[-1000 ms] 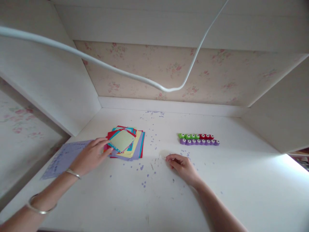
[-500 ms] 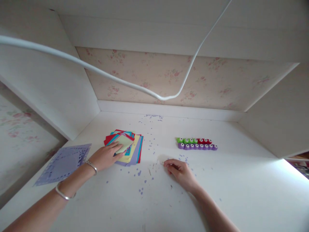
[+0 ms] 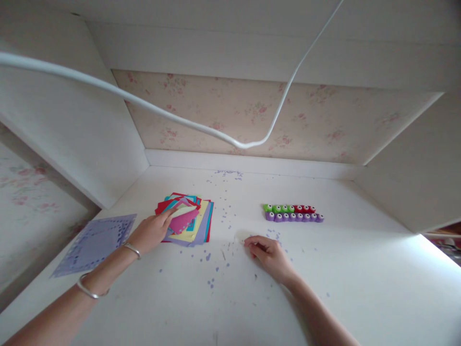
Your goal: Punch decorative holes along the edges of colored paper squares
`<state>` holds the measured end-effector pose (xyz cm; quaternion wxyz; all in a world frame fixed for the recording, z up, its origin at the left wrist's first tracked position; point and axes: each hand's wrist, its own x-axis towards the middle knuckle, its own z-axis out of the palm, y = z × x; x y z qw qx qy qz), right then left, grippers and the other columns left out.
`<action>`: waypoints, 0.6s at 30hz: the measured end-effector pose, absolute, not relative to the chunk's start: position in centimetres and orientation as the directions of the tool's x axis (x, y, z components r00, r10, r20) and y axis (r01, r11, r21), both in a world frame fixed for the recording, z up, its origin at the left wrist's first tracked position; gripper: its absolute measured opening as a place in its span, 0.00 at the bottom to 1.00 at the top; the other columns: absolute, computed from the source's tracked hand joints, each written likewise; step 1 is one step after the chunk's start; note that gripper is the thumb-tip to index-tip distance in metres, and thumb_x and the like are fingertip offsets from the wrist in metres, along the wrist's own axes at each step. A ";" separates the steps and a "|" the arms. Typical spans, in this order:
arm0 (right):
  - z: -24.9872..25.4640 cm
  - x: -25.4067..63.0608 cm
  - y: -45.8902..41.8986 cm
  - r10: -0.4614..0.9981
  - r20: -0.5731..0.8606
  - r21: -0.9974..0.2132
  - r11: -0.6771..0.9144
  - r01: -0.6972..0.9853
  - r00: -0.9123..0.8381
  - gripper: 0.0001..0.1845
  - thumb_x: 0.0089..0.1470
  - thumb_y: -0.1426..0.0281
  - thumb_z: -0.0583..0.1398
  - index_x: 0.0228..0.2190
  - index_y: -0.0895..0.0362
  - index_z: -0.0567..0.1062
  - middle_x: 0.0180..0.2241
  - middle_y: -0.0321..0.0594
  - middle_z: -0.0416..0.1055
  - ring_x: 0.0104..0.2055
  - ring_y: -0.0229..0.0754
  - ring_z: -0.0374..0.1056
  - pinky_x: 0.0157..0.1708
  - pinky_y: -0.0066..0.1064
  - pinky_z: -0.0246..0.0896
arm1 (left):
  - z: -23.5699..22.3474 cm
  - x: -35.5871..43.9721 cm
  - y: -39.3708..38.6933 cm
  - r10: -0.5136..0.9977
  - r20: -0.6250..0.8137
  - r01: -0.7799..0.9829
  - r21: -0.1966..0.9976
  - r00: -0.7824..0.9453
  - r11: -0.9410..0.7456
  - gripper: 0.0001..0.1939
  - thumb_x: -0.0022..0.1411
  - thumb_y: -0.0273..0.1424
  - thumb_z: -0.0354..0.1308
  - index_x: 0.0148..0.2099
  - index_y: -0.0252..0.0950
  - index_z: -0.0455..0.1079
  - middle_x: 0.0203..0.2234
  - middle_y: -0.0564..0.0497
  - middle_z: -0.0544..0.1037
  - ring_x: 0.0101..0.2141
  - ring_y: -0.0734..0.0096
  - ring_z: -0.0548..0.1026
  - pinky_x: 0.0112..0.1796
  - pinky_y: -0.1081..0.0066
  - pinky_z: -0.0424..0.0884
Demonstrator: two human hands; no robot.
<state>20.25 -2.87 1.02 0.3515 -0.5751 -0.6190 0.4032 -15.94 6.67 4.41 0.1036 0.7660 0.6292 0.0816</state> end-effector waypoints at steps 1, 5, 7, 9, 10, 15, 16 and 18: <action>1.1 20.2 -2.9 0.995 -0.029 -0.903 0.013 0.428 -0.091 0.10 0.54 0.70 0.56 0.34 0.56 0.78 0.22 0.35 0.71 0.25 0.36 0.65 0.27 0.28 0.57 | 4.6 -16.0 6.8 0.985 0.017 0.949 0.264 0.172 -0.171 0.22 0.65 0.38 0.41 0.55 0.40 0.67 0.34 0.46 0.80 0.36 0.58 0.78 0.36 0.68 0.67; 1.5 20.1 -2.8 0.995 -0.036 -0.907 0.006 0.421 -0.092 0.11 0.54 0.71 0.55 0.33 0.56 0.78 0.23 0.35 0.71 0.25 0.36 0.64 0.26 0.28 0.57 | 5.8 -15.2 6.5 0.991 0.072 0.931 0.341 0.116 -0.133 0.21 0.65 0.43 0.42 0.46 0.36 0.70 0.30 0.47 0.79 0.33 0.60 0.77 0.34 0.70 0.68; 1.5 20.1 -2.8 0.995 -0.036 -0.909 0.006 0.416 -0.094 0.10 0.54 0.71 0.55 0.33 0.56 0.78 0.23 0.35 0.71 0.25 0.36 0.64 0.26 0.28 0.57 | 6.5 -13.9 5.5 0.988 0.073 0.816 0.558 0.133 -0.151 0.22 0.64 0.46 0.44 0.45 0.35 0.70 0.31 0.47 0.79 0.33 0.61 0.77 0.33 0.70 0.69; 1.3 20.2 -2.8 0.995 -0.032 -0.914 0.010 0.405 -0.098 0.09 0.55 0.70 0.56 0.33 0.56 0.77 0.25 0.36 0.72 0.25 0.36 0.64 0.27 0.29 0.58 | 6.8 -12.0 4.0 0.976 0.065 0.719 0.666 0.205 -0.196 0.24 0.64 0.49 0.44 0.47 0.36 0.68 0.35 0.48 0.79 0.35 0.64 0.77 0.34 0.71 0.71; 1.2 20.2 -2.8 0.995 -0.030 -0.922 0.010 0.388 -0.098 0.09 0.55 0.68 0.57 0.34 0.56 0.77 0.26 0.37 0.73 0.26 0.36 0.65 0.27 0.29 0.59 | 6.8 -10.9 3.2 0.965 0.039 0.586 0.788 0.260 -0.190 0.23 0.64 0.48 0.46 0.49 0.36 0.67 0.37 0.47 0.79 0.37 0.63 0.77 0.36 0.70 0.72; 1.1 20.7 -3.0 0.988 -0.039 -0.972 -0.003 0.235 -0.149 0.19 0.61 0.58 0.53 0.48 0.54 0.71 0.38 0.42 0.74 0.30 0.37 0.68 0.32 0.32 0.63 | 4.7 -5.8 0.3 0.920 -0.093 0.294 0.955 0.380 -0.025 0.21 0.63 0.45 0.52 0.51 0.36 0.63 0.34 0.47 0.78 0.32 0.64 0.77 0.30 0.70 0.71; 1.2 20.7 -3.0 0.985 -0.034 -0.977 0.003 0.213 -0.167 0.20 0.61 0.57 0.52 0.49 0.54 0.70 0.38 0.42 0.74 0.30 0.37 0.68 0.33 0.33 0.63 | 4.2 -5.1 0.2 0.915 -0.114 0.297 0.955 0.386 -0.006 0.22 0.62 0.45 0.52 0.52 0.36 0.61 0.32 0.47 0.78 0.30 0.65 0.76 0.27 0.71 0.70; 1.4 20.6 -3.0 0.979 -0.027 -0.985 0.009 0.173 -0.202 0.21 0.61 0.56 0.53 0.48 0.55 0.71 0.34 0.41 0.74 0.31 0.38 0.67 0.32 0.32 0.63 | 3.3 -3.9 0.4 0.908 -0.120 0.279 0.960 0.402 0.003 0.23 0.62 0.45 0.53 0.53 0.36 0.60 0.31 0.48 0.78 0.29 0.66 0.76 0.25 0.72 0.68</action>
